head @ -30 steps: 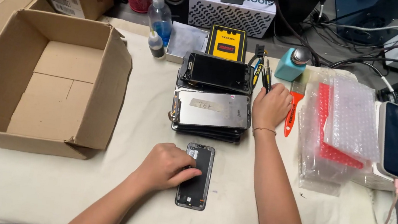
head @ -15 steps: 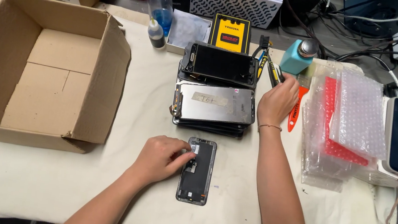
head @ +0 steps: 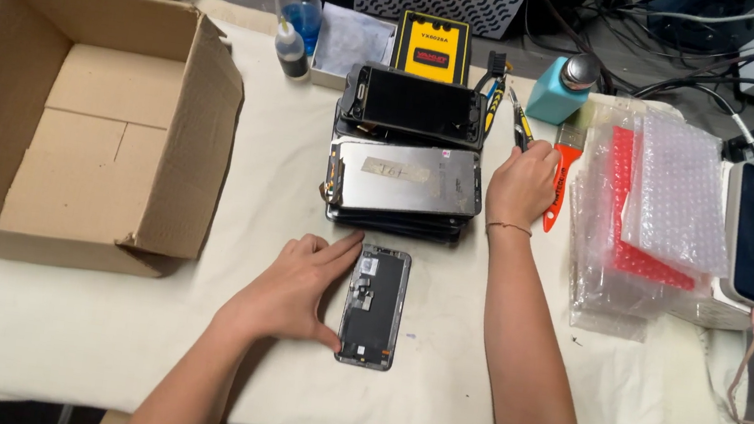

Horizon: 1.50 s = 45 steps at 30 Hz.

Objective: Using tweezers to peel off small adhesive stickers and protective films from a mobile phone component at a repair station.

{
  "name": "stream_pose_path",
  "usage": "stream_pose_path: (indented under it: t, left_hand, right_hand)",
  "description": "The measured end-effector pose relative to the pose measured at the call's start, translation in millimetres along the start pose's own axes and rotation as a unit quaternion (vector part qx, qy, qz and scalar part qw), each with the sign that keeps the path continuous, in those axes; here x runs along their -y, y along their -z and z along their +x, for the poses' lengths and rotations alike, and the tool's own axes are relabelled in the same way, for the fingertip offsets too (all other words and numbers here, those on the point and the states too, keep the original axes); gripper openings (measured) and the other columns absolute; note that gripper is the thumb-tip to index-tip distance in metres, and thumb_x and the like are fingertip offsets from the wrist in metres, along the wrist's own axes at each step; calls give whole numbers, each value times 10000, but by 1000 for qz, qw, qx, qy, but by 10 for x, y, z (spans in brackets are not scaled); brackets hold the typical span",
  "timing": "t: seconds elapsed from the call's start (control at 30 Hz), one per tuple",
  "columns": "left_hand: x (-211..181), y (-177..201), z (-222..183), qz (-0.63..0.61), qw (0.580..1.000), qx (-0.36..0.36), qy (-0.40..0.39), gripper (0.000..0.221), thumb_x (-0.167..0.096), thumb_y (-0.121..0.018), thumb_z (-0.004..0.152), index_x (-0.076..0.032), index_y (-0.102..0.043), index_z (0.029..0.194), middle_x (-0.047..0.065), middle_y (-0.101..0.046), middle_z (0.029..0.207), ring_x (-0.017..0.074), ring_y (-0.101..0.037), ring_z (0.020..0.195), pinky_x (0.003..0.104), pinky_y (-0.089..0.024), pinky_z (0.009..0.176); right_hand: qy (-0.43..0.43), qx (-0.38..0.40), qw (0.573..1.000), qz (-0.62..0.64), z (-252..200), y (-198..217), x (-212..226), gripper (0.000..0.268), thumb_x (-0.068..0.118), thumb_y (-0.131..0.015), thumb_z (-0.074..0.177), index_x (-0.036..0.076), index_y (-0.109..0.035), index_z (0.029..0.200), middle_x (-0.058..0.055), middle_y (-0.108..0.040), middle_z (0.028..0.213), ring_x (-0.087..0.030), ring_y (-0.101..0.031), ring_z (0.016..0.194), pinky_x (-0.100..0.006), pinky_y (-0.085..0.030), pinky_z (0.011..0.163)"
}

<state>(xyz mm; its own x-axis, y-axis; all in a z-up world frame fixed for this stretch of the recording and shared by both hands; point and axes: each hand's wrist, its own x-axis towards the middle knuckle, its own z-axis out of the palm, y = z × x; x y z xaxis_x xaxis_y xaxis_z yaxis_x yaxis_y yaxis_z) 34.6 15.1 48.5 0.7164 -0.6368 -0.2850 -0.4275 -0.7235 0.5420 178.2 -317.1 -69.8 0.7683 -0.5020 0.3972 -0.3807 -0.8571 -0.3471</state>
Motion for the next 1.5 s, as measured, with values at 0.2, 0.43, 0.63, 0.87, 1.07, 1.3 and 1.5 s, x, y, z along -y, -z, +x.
stream_pose_path:
  t: [0.2,0.43,0.63,0.87,1.07,1.3,1.5]
  left_hand:
    - [82,-256,33,61,998,-29,12,1417,-836,-793,516,-170,-237,1637,58,-300,1685,335,-245,1490,496,-233,1112]
    - [86,-357,22,90,994,-58,-1,1324,-831,-745,614,-145,-251,1633,89,-293,1681,341,-216,1512,514,-206,1105]
    - [134,-407,69,23,993,-89,-72,966,-522,-755,780,-143,-370,1581,99,-301,1675,335,-239,1516,538,-207,1132]
    - [146,-429,145,102,981,-121,-116,872,-330,-663,644,-155,-513,1485,62,-547,1438,251,-462,1375,570,-182,1164]
    - [106,-802,259,194,949,-227,-99,768,-735,-745,656,-119,-614,1096,44,-557,1087,221,-557,1098,504,-328,1032]
    - [-183,-1018,351,180,905,-376,-83,800,-849,-707,638,-78,-592,820,63,-538,796,253,-575,805,449,-386,839]
    - [-426,-763,241,-343,869,-292,-205,284,-323,-646,1009,-109,-697,1188,89,-764,1080,313,-727,1075,427,-509,970]
  right_hand:
    - [48,-70,977,196,-348,436,-5,432,67,-627,1038,112,-378,1388,-189,-664,1049,-458,-669,1029,-547,-541,855]
    - [172,-140,907,358,-1128,1034,-248,271,27,-578,1081,-20,-517,1342,-226,-635,963,-386,-659,859,-435,-535,766]
    - [178,17,877,445,-1504,1153,-407,177,153,-622,1072,-15,-610,1127,-68,-564,693,-175,-481,590,-303,-399,585]
    - [196,178,846,462,-1418,1454,-332,135,42,-759,896,8,-716,1018,-39,-592,673,-117,-442,532,-253,-361,532]
    - [209,220,873,382,-1230,1723,-336,130,136,-798,867,64,-735,954,-58,-684,876,-162,-528,698,-275,-368,571]
    - [236,307,856,342,-1262,1928,-54,172,-21,-729,866,-2,-765,1033,-156,-742,823,-295,-668,757,-366,-568,722]
    - [245,316,821,407,-1520,1728,-6,185,-1,-768,845,60,-783,1020,-80,-707,729,-177,-606,673,-307,-536,634]
